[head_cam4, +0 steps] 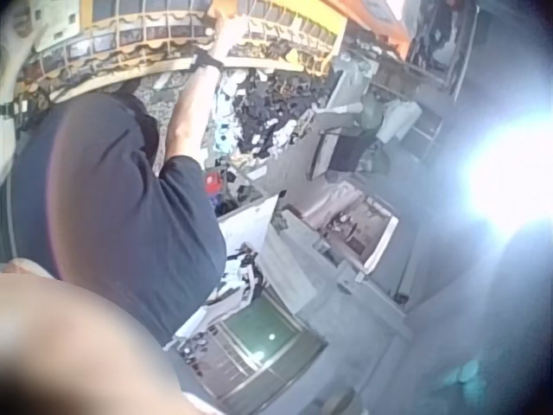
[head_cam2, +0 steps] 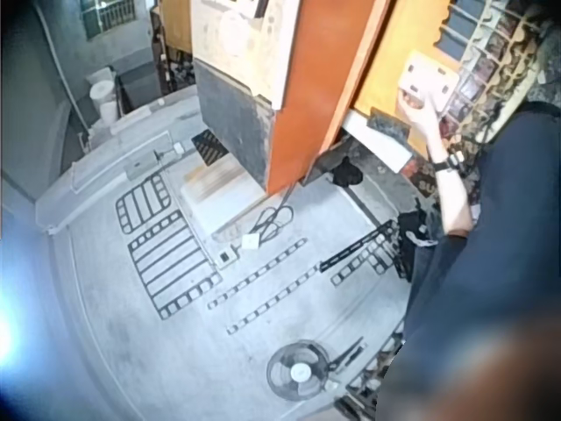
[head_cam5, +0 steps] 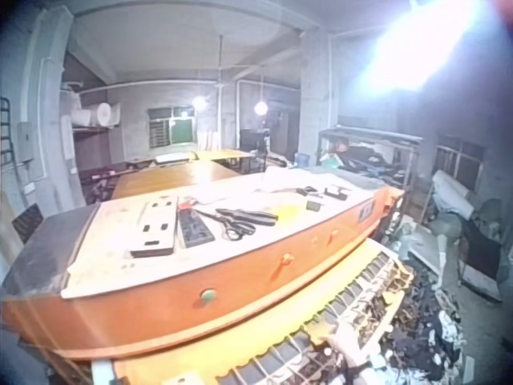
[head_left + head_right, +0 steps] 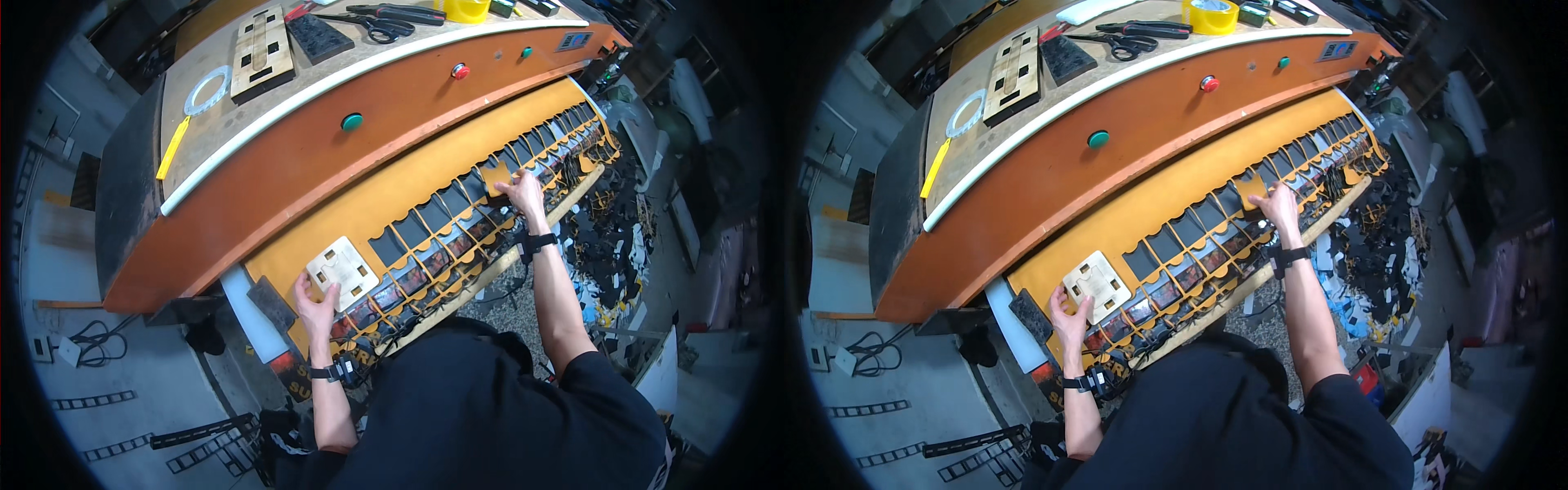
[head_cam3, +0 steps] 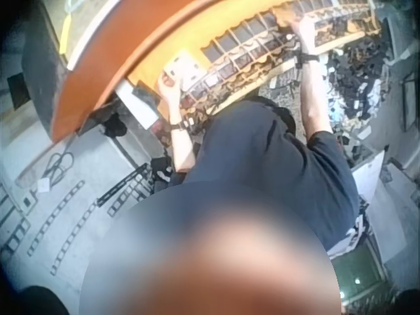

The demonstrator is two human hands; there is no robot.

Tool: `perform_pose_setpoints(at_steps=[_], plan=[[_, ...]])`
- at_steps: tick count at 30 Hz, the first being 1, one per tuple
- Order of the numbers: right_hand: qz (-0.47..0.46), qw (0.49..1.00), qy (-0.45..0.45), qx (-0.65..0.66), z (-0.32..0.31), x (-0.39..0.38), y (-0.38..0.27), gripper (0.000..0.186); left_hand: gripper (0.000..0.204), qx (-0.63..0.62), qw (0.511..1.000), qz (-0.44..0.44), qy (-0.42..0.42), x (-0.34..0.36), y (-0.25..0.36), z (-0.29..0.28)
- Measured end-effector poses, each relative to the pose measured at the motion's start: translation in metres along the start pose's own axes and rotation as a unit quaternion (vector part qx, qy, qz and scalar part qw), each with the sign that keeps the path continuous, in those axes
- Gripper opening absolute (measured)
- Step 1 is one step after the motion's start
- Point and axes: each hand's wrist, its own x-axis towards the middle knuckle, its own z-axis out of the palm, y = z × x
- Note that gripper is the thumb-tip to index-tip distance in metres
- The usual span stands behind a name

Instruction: Operating a leather processing machine to cut or emboss pieces and then inspecting/sorting the items at a workbench.

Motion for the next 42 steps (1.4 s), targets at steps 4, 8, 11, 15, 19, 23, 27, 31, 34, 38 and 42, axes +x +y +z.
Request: perform_pose_setpoints(at_steps=[4, 8, 11, 15, 19, 23, 27, 31, 34, 38, 42], plan=[[-0.07, 0.984, 0.013, 0.166, 0.033, -0.056, -0.032, 0.059, 0.111, 0.041, 0.995, 0.085, -0.037, -0.02, 0.005, -0.008], [-0.387, 0.884, -0.211, 0.156, 0.071, -0.143, -0.116, 0.067, 0.12, 0.03, 0.993, 0.073, -0.085, -0.027, -0.011, -0.004], [-0.504, 0.832, -0.209, 0.105, 0.107, -0.188, -0.146, 0.085, 0.123, -0.036, 0.994, 0.066, -0.083, -0.029, -0.012, -0.002], [-0.516, 0.821, -0.231, 0.086, 0.126, -0.206, -0.151, 0.093, 0.127, 0.06, 0.985, 0.115, -0.115, -0.026, 0.007, -0.004], [-0.489, 0.83, -0.243, 0.117, 0.13, -0.209, -0.15, 0.088, 0.124, 0.105, 0.983, 0.107, -0.104, -0.03, 0.013, -0.003], [-0.457, 0.84, -0.262, 0.134, 0.121, -0.195, -0.137, 0.087, 0.122, 0.088, 0.984, 0.109, -0.114, -0.029, 0.031, 0.008], [-0.43, 0.848, -0.285, 0.124, 0.106, -0.185, -0.129, 0.09, 0.121, 0.052, 0.985, 0.108, -0.128, -0.032, 0.028, 0.023], [-0.414, 0.854, -0.287, 0.129, 0.11, -0.179, -0.116, 0.09, 0.124, 0.031, 0.984, 0.115, -0.133, -0.032, 0.017, 0.035], [-0.397, 0.861, -0.29, 0.13, 0.118, -0.181, -0.109, 0.093, 0.124, 0.003, 0.984, 0.118, -0.135, -0.033, 0.008, 0.04], [-0.381, 0.861, -0.303, 0.149, 0.125, -0.181, -0.103, 0.094, 0.124, -0.016, 0.982, 0.132, -0.131, -0.033, 0.001, 0.041], [-0.379, 0.86, -0.302, 0.159, 0.129, -0.18, -0.1, 0.094, 0.125, -0.004, 0.983, 0.137, -0.124, -0.034, 0.004, 0.04]])
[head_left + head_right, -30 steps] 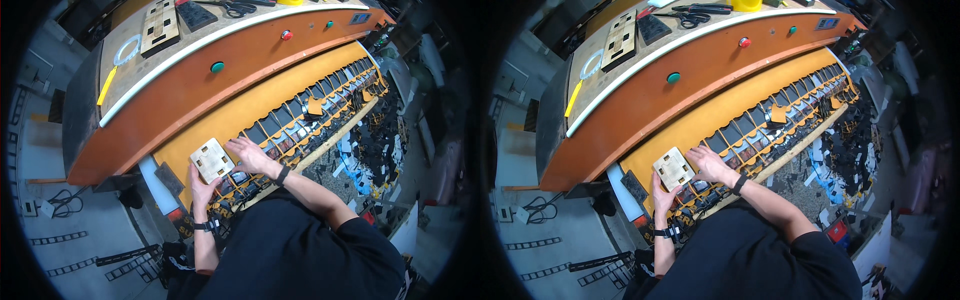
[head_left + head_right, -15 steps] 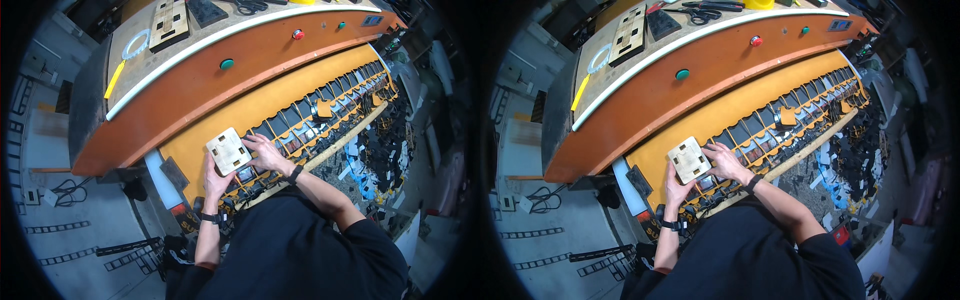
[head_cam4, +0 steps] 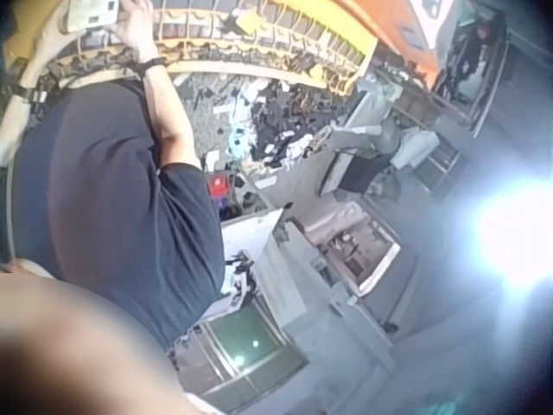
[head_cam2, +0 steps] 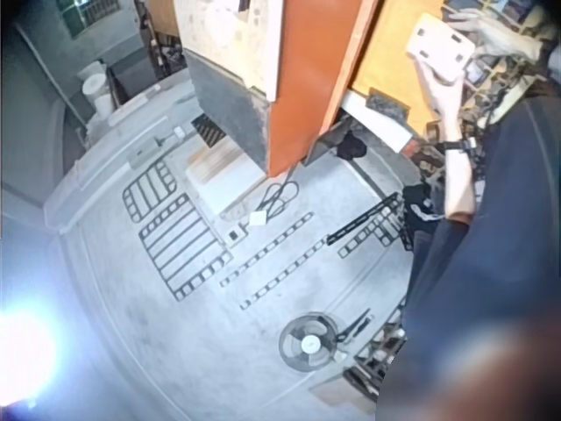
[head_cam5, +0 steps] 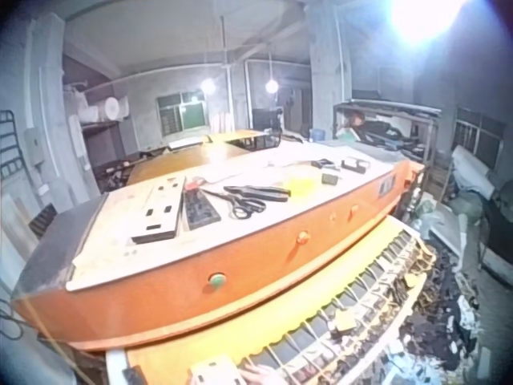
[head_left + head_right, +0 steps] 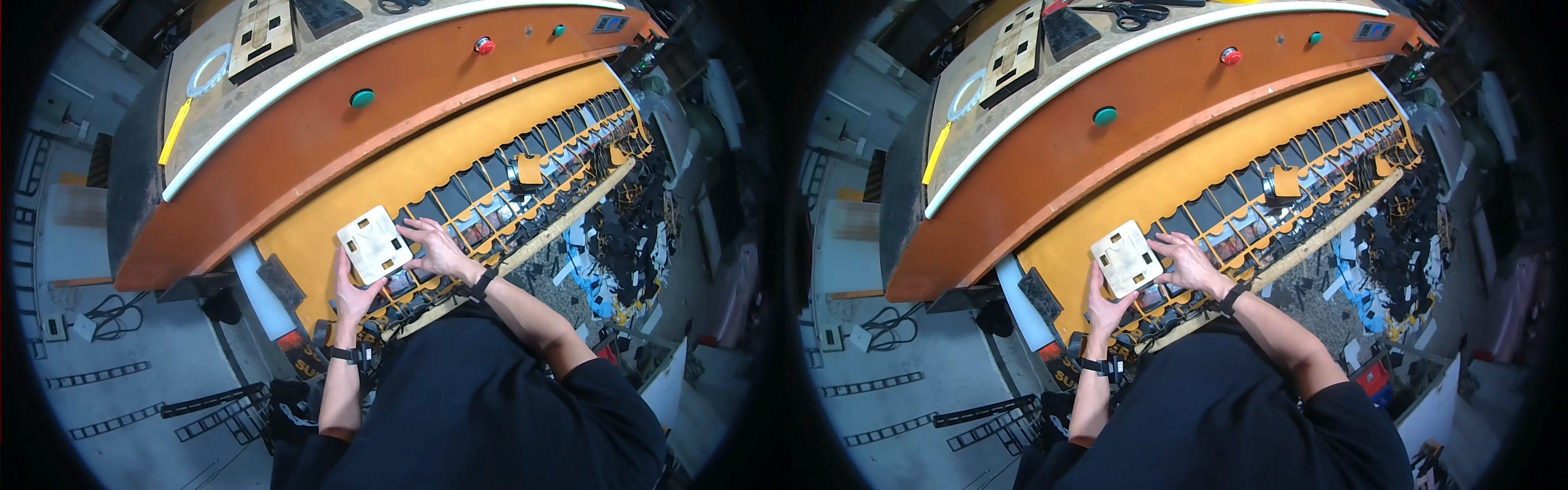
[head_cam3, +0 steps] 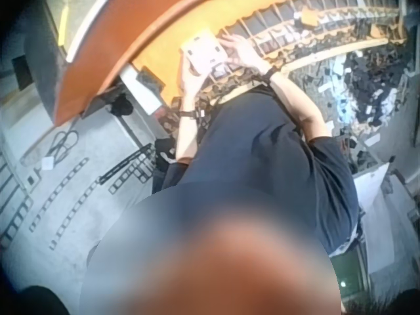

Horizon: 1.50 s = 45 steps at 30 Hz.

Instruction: Operating a leather processing machine to cut or emboss pieces and then inspecting/sorting the items at a workbench.

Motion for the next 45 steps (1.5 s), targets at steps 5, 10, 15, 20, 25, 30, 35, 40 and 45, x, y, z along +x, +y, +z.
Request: perform_pose_setpoints(at_steps=[5, 10, 15, 20, 25, 30, 35, 40, 45], plan=[[-0.007, 1.0, -0.004, -0.004, 0.0, 0.001, 0.001, 0.095, 0.122, -0.027, 0.999, -0.034, -0.005, 0.0, 0.004, -0.001], [-0.016, 1.0, -0.001, 0.002, 0.0, 0.002, 0.008, 0.098, 0.12, -0.006, 1.0, -0.019, 0.006, 0.001, 0.001, -0.001], [-0.025, 1.0, 0.003, 0.006, 0.004, 0.002, 0.01, 0.098, 0.117, -0.012, 1.0, -0.012, 0.018, -0.002, -0.003, -0.001], [-0.023, 1.0, -0.01, 0.003, 0.001, 0.002, 0.013, 0.096, 0.119, 0.016, 1.0, -0.016, 0.015, -0.001, 0.005, -0.003], [-0.037, 0.999, -0.017, -0.005, 0.0, 0.004, 0.015, 0.1, 0.121, 0.068, 0.998, -0.015, 0.011, -0.002, 0.014, -0.006], [-0.053, 0.998, -0.016, -0.008, -0.003, 0.008, 0.011, 0.095, 0.124, 0.065, 0.998, -0.009, 0.008, 0.0, 0.01, -0.006], [-0.032, 0.999, -0.03, 0.001, -0.003, 0.008, 0.01, 0.094, 0.124, 0.062, 0.998, -0.001, 0.014, 0.001, 0.008, -0.007], [-0.026, 0.999, -0.027, -0.013, -0.002, 0.007, 0.013, 0.096, 0.123, 0.06, 0.998, 0.005, 0.009, 0.002, 0.011, -0.008], [-0.034, 0.999, -0.021, -0.016, -0.004, 0.01, 0.013, 0.098, 0.125, 0.07, 0.997, 0.035, 0.029, 0.002, 0.004, -0.006]])
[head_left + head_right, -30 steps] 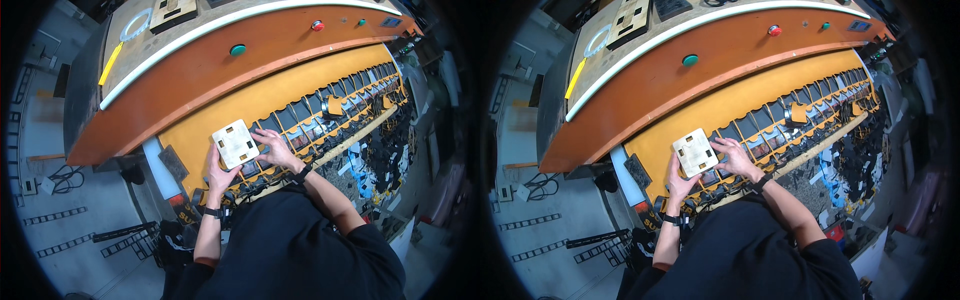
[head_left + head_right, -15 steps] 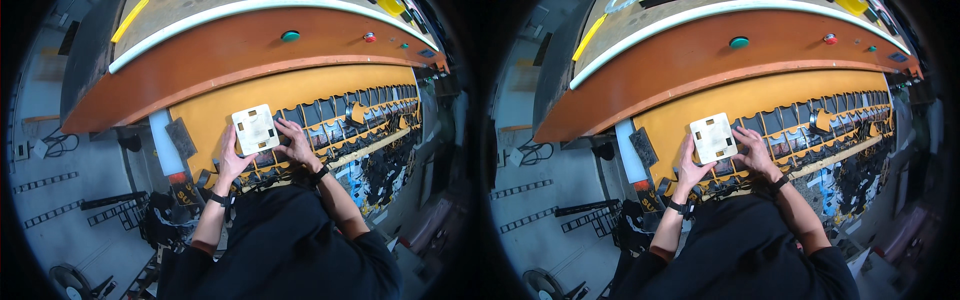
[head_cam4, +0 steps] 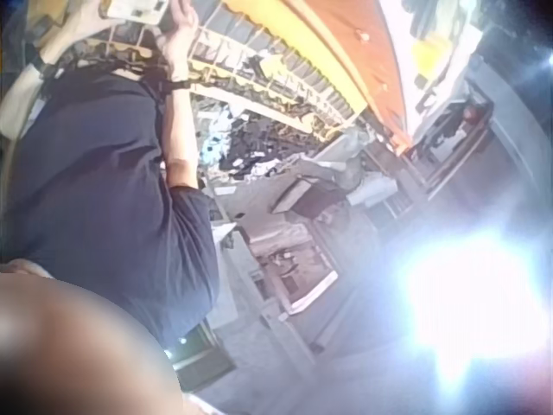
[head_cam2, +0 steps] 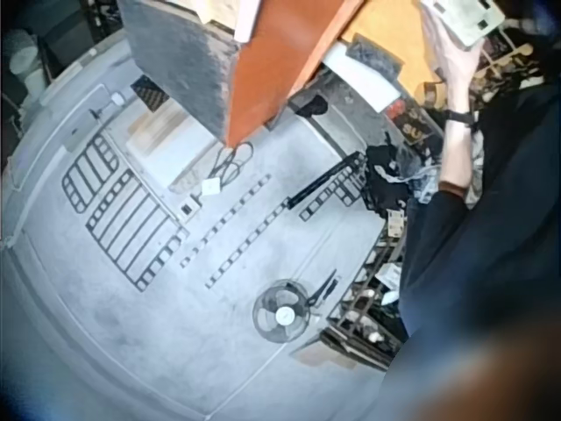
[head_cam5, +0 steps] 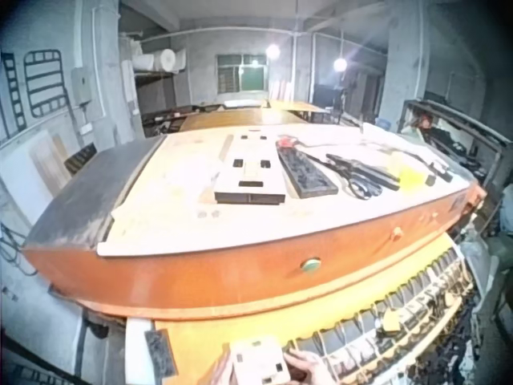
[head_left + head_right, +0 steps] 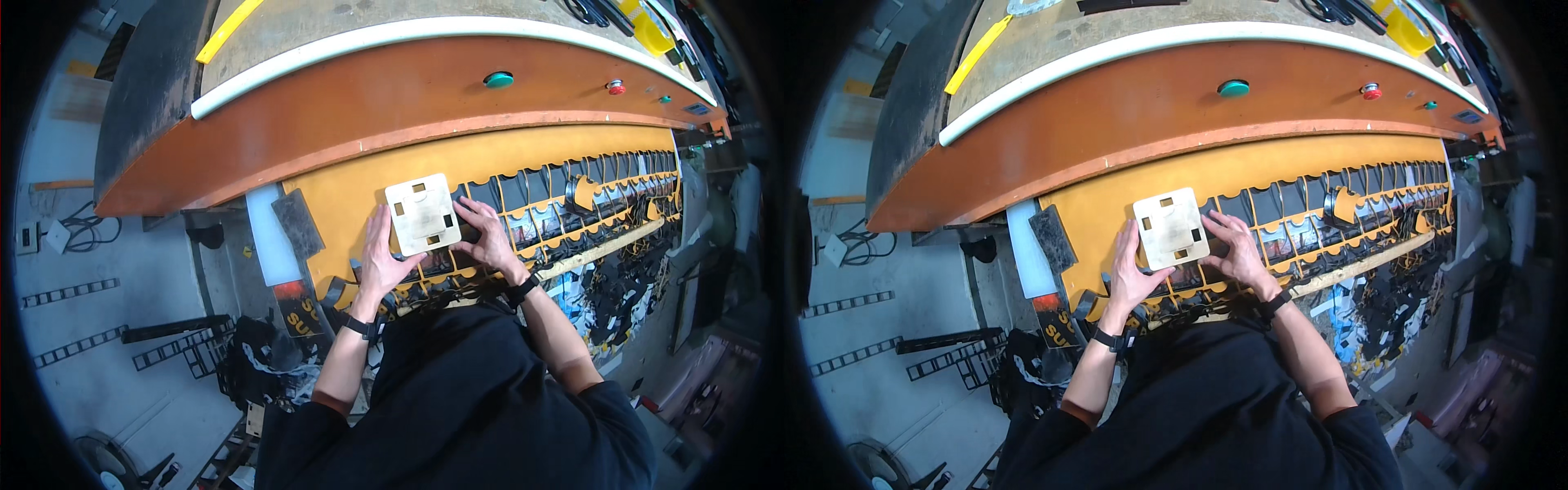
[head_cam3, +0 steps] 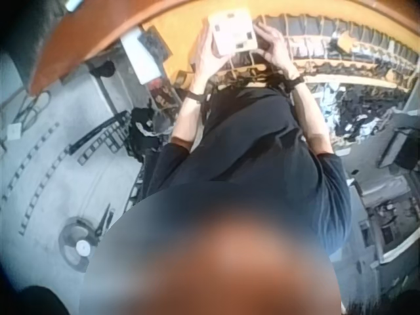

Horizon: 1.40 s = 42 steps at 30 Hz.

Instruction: Operating a leather processing machine to cut or emboss pieces and then inspecting/sorting the items at a workbench.

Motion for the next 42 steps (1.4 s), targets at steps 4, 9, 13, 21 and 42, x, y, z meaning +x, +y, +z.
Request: perform_pose_setpoints(at_steps=[4, 9, 13, 21, 42], plan=[[-0.021, 1.0, 0.02, 0.01, 0.0, -0.002, 0.0, 0.097, 0.124, -0.016, 1.0, 0.011, 0.003, -0.003, -0.001, 0.001], [-0.028, 0.999, 0.027, -0.016, 0.005, -0.008, -0.004, 0.099, 0.126, 0.008, 0.999, 0.033, 0.009, -0.007, 0.002, 0.001], [-0.027, 0.999, 0.027, 0.015, 0.001, -0.011, -0.014, 0.094, 0.13, 0.03, 0.997, 0.064, 0.004, -0.011, -0.005, -0.002], [-0.028, 0.943, 0.314, -0.11, -0.019, -0.098, -0.031, 0.021, 0.107, 0.049, 0.993, 0.084, 0.068, -0.034, 0.003, -0.022], [-0.029, 0.973, 0.091, -0.209, -0.052, -0.146, 0.016, 0.075, 0.054, 0.219, 0.81, 0.372, 0.397, 0.027, 0.312, 0.017]])
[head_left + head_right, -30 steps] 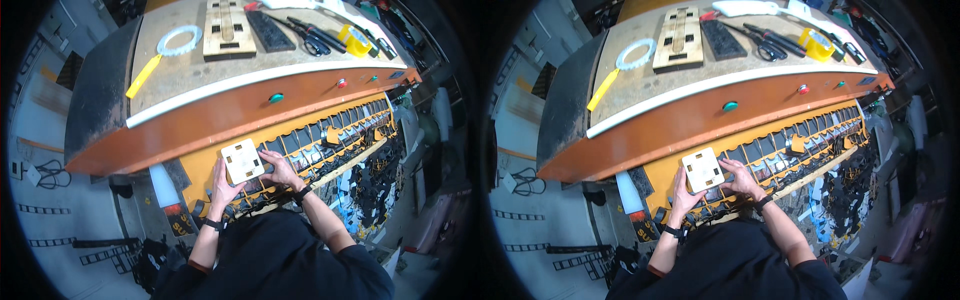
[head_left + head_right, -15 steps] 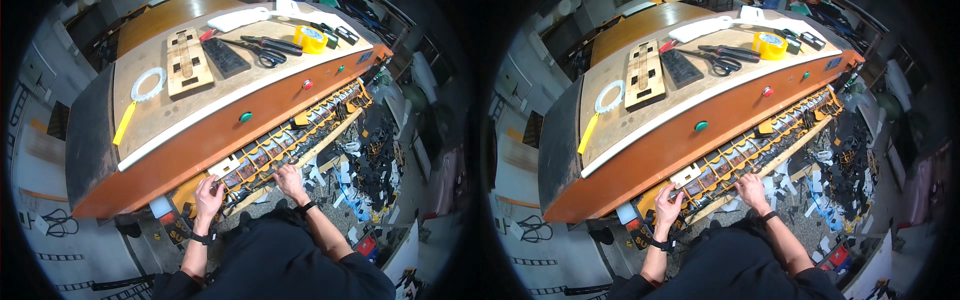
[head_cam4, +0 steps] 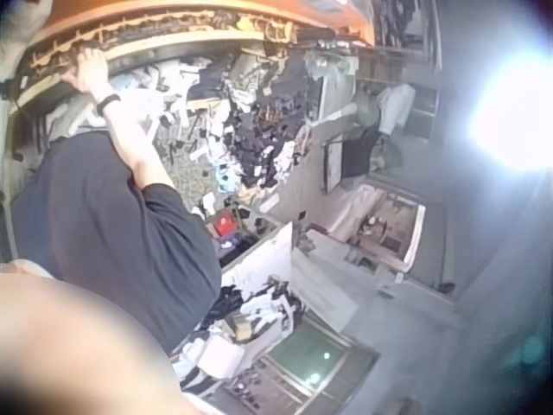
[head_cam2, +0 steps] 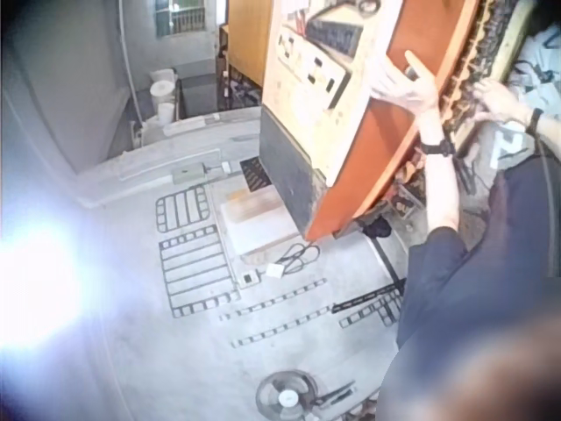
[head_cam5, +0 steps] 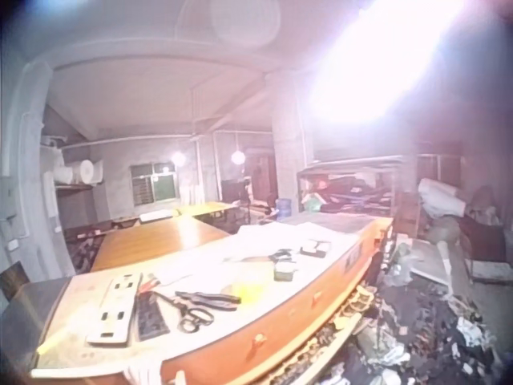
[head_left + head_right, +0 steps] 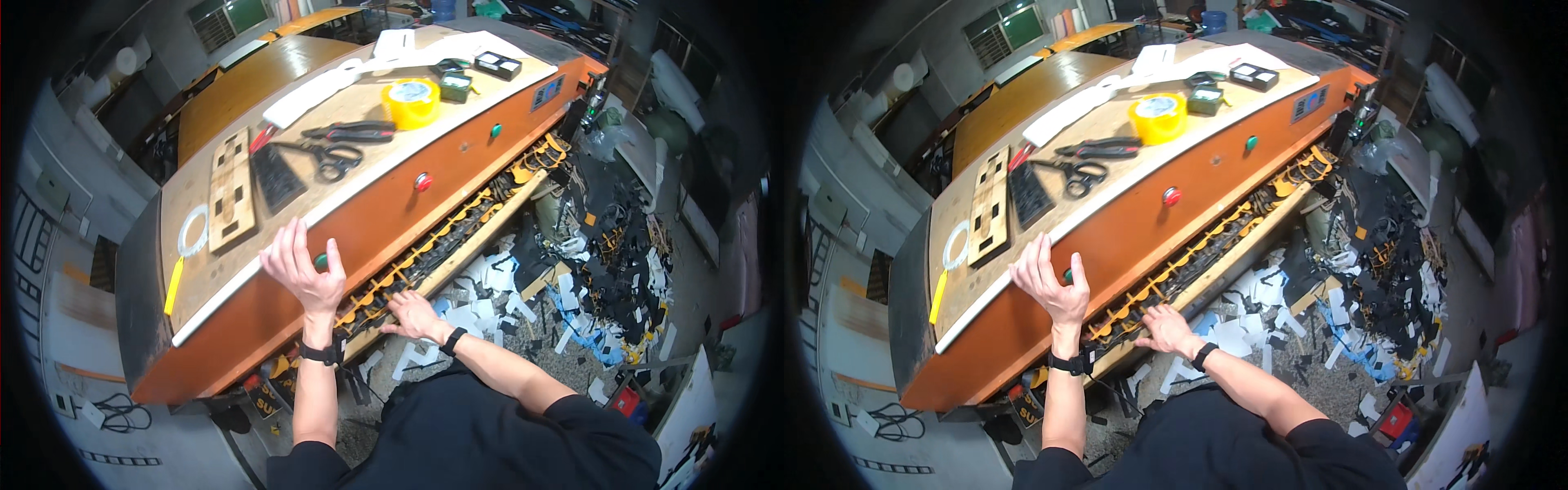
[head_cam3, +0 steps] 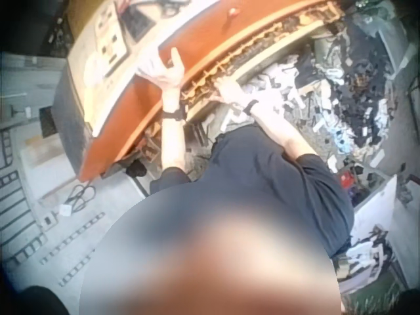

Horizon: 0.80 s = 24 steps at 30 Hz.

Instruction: Operating a leather processing machine to cut or emboss pieces and then inspecting/sorting the items at a workbench.

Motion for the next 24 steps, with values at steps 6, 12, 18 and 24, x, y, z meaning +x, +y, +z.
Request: perform_pose_setpoints(at_steps=[6, 12, 18, 24], plan=[[0.039, 0.905, 0.205, 0.371, -0.079, 0.013, 0.092, 0.072, 0.048, 0.095, 0.988, 0.022, 0.116, -0.006, -0.007, 0.046], [0.144, 0.821, 0.44, 0.333, -0.246, 0.036, 0.307, 0.089, 0.051, 0.136, 0.978, 0.053, 0.151, 0.002, 0.003, 0.087], [0.144, 0.812, 0.329, 0.46, -0.22, 0.038, 0.261, 0.065, 0.059, 0.159, 0.983, 0.033, 0.087, 0.002, 0.009, 0.058], [0.155, 0.76, 0.406, 0.483, -0.145, 0.034, 0.232, 0.075, 0.049, 0.1, 0.99, 0.012, -0.1, 0.036, 0.016, 0.008]])
